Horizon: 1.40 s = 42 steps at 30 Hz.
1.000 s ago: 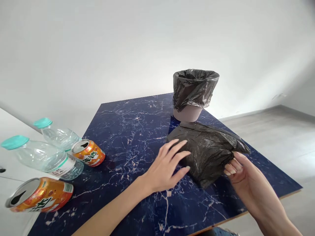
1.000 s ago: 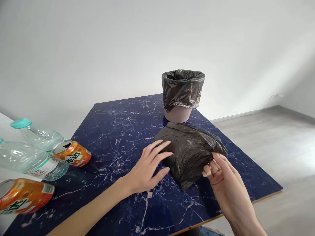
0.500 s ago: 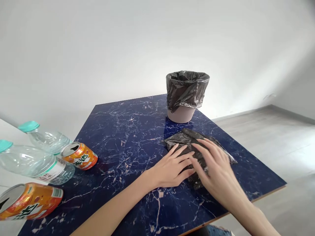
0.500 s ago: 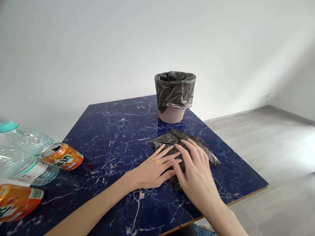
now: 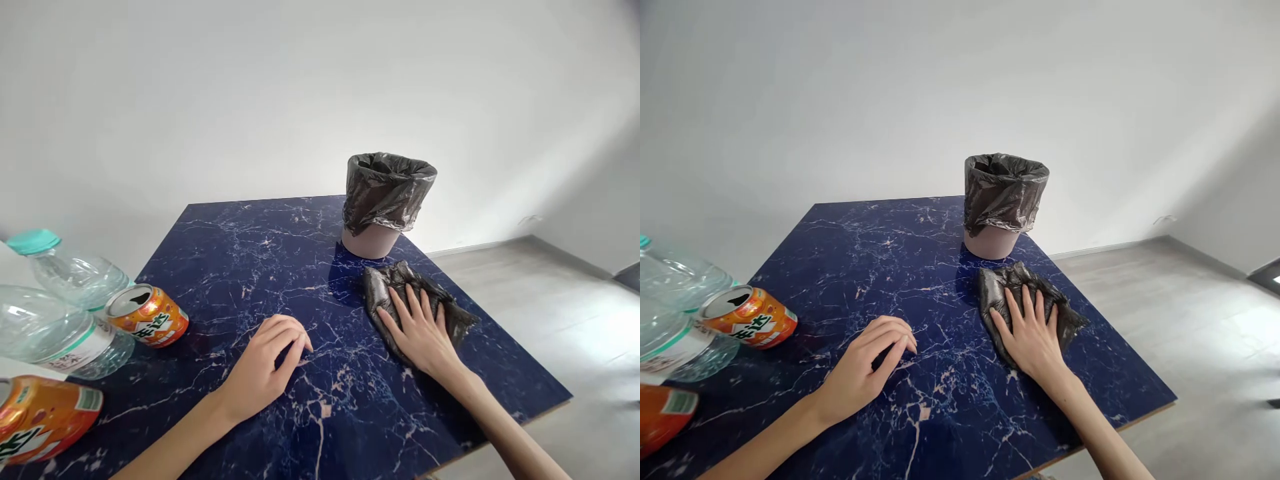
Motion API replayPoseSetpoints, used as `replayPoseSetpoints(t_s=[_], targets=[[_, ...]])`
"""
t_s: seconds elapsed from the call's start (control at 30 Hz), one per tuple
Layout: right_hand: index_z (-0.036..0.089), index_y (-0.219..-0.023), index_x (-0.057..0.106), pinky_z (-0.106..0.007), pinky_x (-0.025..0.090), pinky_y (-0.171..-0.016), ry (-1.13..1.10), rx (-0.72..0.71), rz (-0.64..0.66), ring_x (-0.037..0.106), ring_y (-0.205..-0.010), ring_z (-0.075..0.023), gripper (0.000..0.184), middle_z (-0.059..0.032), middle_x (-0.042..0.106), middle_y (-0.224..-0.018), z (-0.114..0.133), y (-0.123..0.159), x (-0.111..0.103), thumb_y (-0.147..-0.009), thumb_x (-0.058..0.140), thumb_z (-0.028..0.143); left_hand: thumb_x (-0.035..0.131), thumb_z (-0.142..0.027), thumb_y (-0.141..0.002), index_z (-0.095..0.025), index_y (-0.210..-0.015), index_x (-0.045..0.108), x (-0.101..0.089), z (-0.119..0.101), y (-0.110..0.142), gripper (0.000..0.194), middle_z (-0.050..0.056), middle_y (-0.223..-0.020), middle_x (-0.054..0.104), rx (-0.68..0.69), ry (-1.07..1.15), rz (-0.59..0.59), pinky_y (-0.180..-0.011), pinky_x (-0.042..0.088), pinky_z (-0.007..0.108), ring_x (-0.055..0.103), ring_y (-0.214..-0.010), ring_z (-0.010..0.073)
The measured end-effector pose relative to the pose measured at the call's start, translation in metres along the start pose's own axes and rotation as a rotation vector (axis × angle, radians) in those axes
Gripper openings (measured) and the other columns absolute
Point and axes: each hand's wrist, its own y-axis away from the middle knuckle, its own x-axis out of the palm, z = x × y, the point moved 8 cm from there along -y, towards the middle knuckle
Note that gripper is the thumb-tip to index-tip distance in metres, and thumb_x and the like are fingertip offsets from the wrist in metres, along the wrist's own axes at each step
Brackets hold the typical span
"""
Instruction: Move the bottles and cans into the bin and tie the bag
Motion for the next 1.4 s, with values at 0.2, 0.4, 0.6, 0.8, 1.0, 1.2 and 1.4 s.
replayPoseSetpoints(t_s=[0.2,0.4,0.6,0.8,1.0,1.2,1.4], targets=[[0.035,-0.168,0.042,-0.088,0.028,-0.115,0.040,0.030,0.045,0.026,-0.163,-0.0507,0.065,-0.0140,0.032,-0.178,-0.039,-0.017,0.013,-0.107,0.037,0.057,0.049,-0.036,-0.112,-0.029,-0.094,0.073,-0.003,0.009,0.000,0.031,0.002,-0.096,0.077,-0.113,0.091,-0.026,-0.097,0.058,0.038,0.072,-0.098,0.0232],[0.036,-0.150,0.065,-0.089,0.022,-0.117,0.041,0.051,0.083,0.021,-0.165,-0.0479,0.056,-0.0086,0.043,-0.174,-0.052,-0.019,0.011,-0.109,0.027,0.042,0.046,-0.041,-0.113,-0.028,-0.090,0.074,-0.004,0.019,0.002,0.038,0.001,-0.094,0.078,-0.203,0.151,-0.044,-0.093,0.055,0.037,0.072,-0.096,0.0225],[0.013,-0.165,0.047,-0.081,0.025,-0.123,0.029,0.226,0.004,0.025,-0.164,-0.0480,0.074,-0.0241,0.039,-0.173,-0.039,-0.028,-0.012,-0.111,0.026,0.060,0.048,-0.047,-0.112,-0.028,-0.088,0.075,-0.006,0.023,0.003,0.042,0.002,-0.094,0.078,-0.269,0.216,-0.080,-0.093,0.054,0.038,0.073,-0.094,0.0235],[0.019,-0.168,0.042,-0.070,0.022,-0.131,-0.043,0.126,0.032,0.027,-0.166,-0.0374,0.068,-0.0136,0.037,-0.176,-0.001,-0.056,-0.004,-0.114,0.024,0.055,0.049,-0.048,-0.112,-0.026,-0.087,0.075,-0.006,0.023,0.003,0.042,0.004,-0.094,0.079,-0.275,0.227,-0.084,-0.094,0.053,0.039,0.073,-0.093,0.0243],[0.005,-0.164,0.045,-0.077,0.021,-0.127,-0.106,0.133,0.009,0.030,-0.163,-0.0464,0.077,-0.0236,0.040,-0.172,0.022,-0.060,0.005,-0.113,0.018,0.056,0.049,-0.050,-0.112,-0.024,-0.089,0.076,-0.009,0.028,0.003,0.044,0.004,-0.095,0.080,-0.338,0.297,-0.082,-0.085,0.053,0.033,0.074,-0.092,0.0224],[0.016,-0.168,0.042,-0.057,0.020,-0.137,-0.285,-0.113,0.038,0.022,-0.168,-0.0292,0.067,-0.0111,0.036,-0.176,0.111,-0.073,-0.009,-0.115,0.028,0.055,0.051,-0.052,-0.111,-0.022,-0.086,0.074,-0.014,0.040,0.002,0.045,0.004,-0.089,0.077,-0.420,0.378,-0.130,-0.085,0.053,0.031,0.073,-0.088,0.0211],[0.013,-0.167,0.043,-0.054,0.031,-0.134,-0.433,-0.325,0.169,0.025,-0.167,-0.0277,0.062,-0.0140,0.034,-0.177,0.194,-0.095,-0.009,-0.116,0.033,0.048,0.051,-0.055,-0.109,-0.020,-0.087,0.072,-0.019,0.058,0.003,0.047,0.005,-0.086,0.072,-0.465,0.454,-0.193,-0.078,0.054,0.032,0.069,-0.077,0.0205]])
